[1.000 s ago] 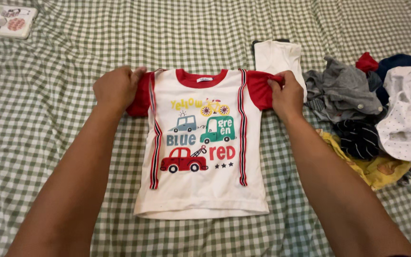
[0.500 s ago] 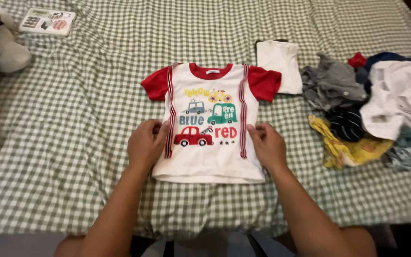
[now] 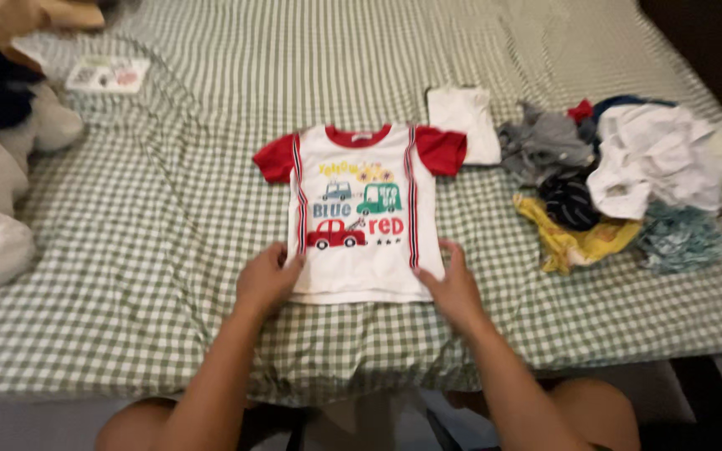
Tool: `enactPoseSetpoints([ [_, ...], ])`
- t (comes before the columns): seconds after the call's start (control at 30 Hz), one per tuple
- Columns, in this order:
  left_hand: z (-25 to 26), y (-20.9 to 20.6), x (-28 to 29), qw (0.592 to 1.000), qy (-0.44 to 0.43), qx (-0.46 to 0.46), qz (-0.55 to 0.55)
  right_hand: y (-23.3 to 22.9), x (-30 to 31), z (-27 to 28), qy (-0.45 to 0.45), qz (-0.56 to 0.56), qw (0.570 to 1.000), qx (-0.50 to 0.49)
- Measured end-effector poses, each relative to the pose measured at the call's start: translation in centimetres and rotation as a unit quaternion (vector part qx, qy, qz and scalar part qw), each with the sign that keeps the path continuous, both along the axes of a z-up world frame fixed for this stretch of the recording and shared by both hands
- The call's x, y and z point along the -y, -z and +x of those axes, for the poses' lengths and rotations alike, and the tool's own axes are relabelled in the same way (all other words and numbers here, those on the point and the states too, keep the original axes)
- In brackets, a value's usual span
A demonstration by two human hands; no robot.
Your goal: The person removes various garments from a black laundry bag onto a bed, then folds each item by hand. They fold a dark tank top, a white graphic tank top, a white t-shirt with red sleeves, and a dark striped shirt, placing each folded piece on the bed.
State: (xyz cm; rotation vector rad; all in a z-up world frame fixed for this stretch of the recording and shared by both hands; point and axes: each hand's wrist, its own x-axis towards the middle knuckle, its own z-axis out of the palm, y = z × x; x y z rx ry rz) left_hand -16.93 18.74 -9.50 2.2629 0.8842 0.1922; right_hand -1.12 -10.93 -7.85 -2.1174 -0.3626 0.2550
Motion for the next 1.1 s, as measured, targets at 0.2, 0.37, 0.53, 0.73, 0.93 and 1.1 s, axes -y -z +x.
enactPoseSetpoints([
  [0.2, -2.0, 0.2, 1.6, 0.996, -0.049, 0.071, -0.024, -1.0, 1.5, -1.4, 0.026, 0.087, 0.986, -0.139],
  [0.37, -3.8, -0.7, 2.4, 0.986, -0.089, 0.067, -0.123, -0.7, 2.4, -1.7, -0.001, 0.063, 0.993, -0.104],
  [0.53, -3.7, -2.5, 3.5, 0.990, -0.098, 0.081, -0.058, -1.8, 1.9, -1.7, 0.016, -0.014, 0.994, -0.103],
  [0.73, -3.8, -4.3, 4.2, 0.995, -0.092, -0.006, -0.032, -2.2, 2.1, -1.2, 0.014, -0.020, 0.988, -0.155],
  [0.93, 0.4, -4.2, 6.4, 0.967, 0.031, 0.208, 0.147, -0.2, 1.2, 4.5, 0.076, -0.117, 0.982, 0.129],
  [1.1, 6.0, -4.0, 15.9, 0.955, 0.248, 0.157, 0.028, -1.0, -3.6, 14.7, 0.126, 0.033, 0.991, -0.034],
])
